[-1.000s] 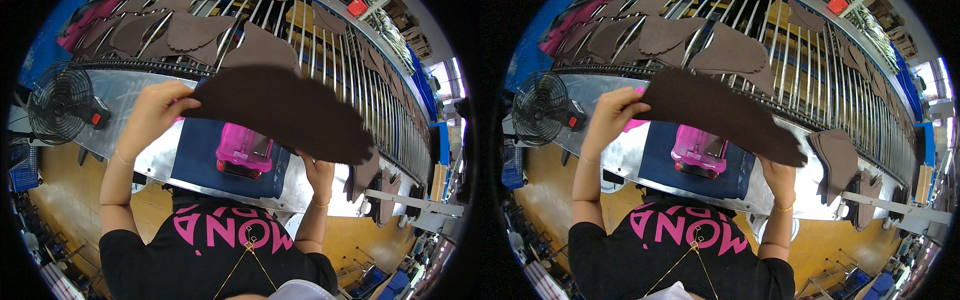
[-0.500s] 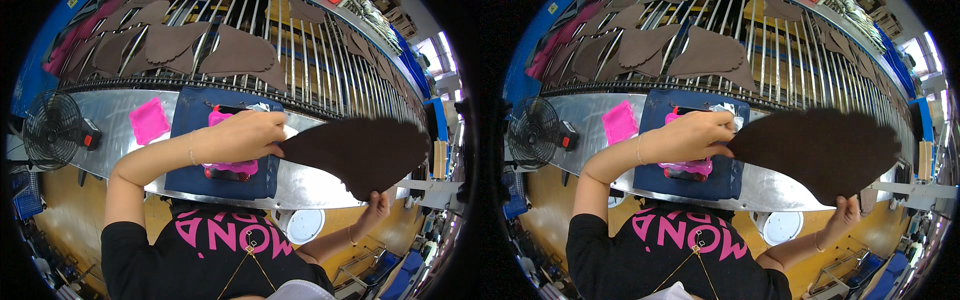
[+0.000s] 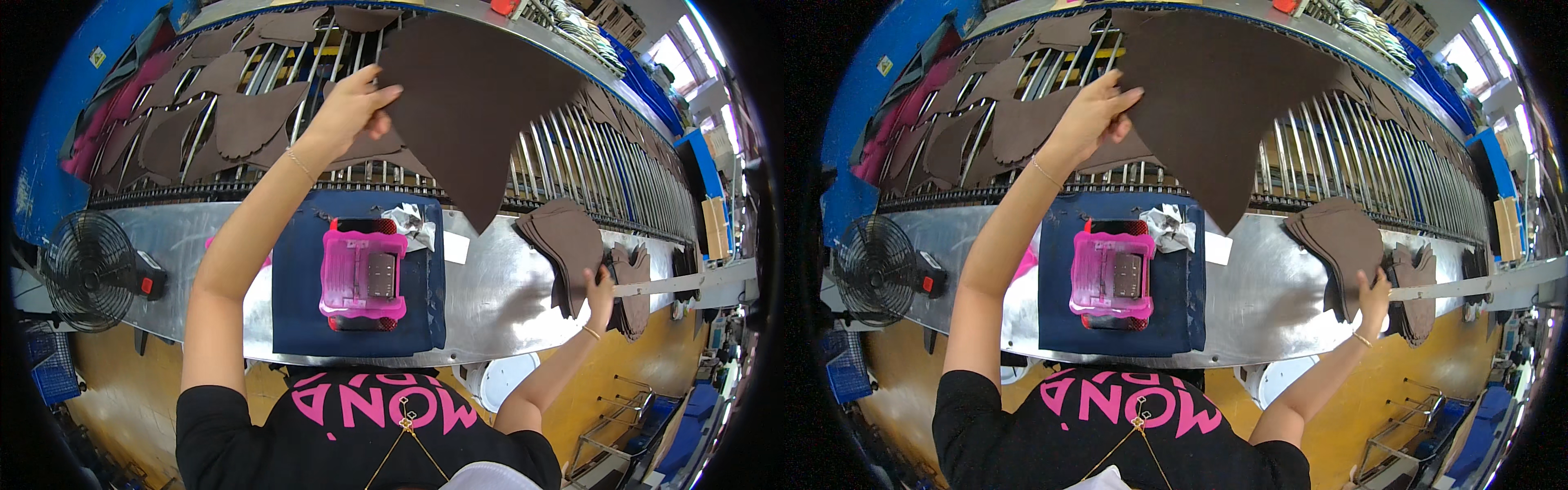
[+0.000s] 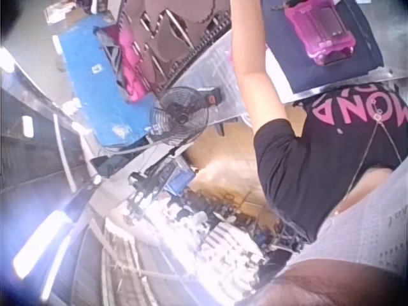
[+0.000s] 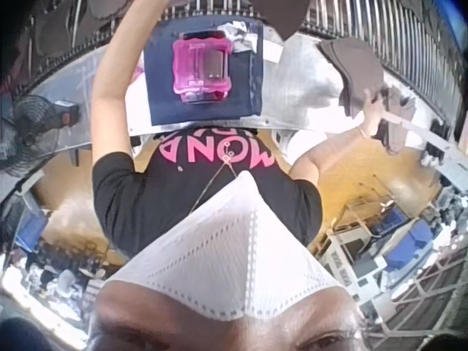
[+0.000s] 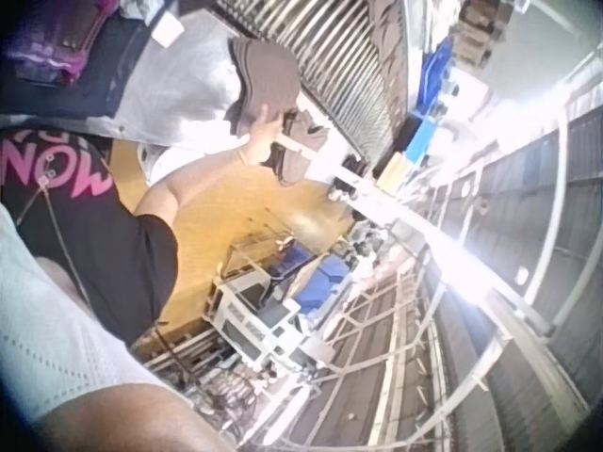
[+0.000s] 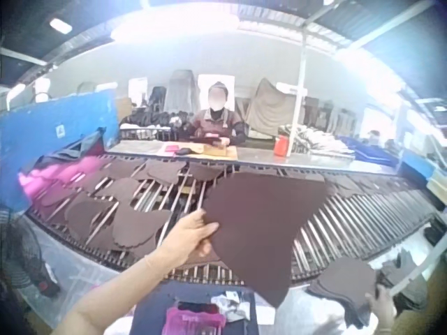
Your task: The person repeatedly picks up brown fabric pieces from a stack and places them onto a moving conveyor belt. The person handles the pieces one at a time, aligning them on the belt as it moves. The task continues throughout the clip with consistent placement of fabric pieces.
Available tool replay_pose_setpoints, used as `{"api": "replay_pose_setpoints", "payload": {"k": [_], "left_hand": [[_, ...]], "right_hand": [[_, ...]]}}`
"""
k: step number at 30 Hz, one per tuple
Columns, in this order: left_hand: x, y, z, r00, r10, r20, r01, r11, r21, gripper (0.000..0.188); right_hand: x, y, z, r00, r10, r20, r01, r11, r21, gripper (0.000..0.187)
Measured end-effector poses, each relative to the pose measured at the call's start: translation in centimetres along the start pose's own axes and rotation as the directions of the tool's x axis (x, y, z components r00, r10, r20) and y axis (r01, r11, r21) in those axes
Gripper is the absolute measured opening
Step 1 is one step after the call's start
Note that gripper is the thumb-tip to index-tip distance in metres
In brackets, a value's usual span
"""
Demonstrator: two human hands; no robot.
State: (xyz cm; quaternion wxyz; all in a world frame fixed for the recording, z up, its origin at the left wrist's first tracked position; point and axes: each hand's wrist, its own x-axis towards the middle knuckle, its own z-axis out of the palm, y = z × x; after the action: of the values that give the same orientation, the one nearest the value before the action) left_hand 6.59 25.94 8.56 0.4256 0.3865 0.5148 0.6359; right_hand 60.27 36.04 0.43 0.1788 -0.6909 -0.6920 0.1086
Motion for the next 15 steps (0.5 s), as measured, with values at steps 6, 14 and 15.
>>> {"api": "replay_pose_setpoints", "payload": {"k": [6,14,15], "left_hand": [[3.7,-10.6,-7.8,0.928,-0.309,-0.208,0.243,0.926,-0.29,0.046],[6.2,-17.2,-9.3,0.846,-0.37,-0.384,0.309,0.927,-0.214,0.049],[6.5,-17.3,-9.0,0.841,-0.38,-0.385,0.317,0.923,-0.219,0.049]], "right_hand": [[0.7,5.4,5.6,0.939,0.323,-0.12,-0.344,0.899,-0.272,0.069],[-0.6,1.3,3.8,0.871,0.36,-0.333,-0.461,0.833,-0.305,0.078],[-0.5,3.2,3.6,0.909,0.278,-0.31,-0.367,0.886,-0.283,0.077]]}}
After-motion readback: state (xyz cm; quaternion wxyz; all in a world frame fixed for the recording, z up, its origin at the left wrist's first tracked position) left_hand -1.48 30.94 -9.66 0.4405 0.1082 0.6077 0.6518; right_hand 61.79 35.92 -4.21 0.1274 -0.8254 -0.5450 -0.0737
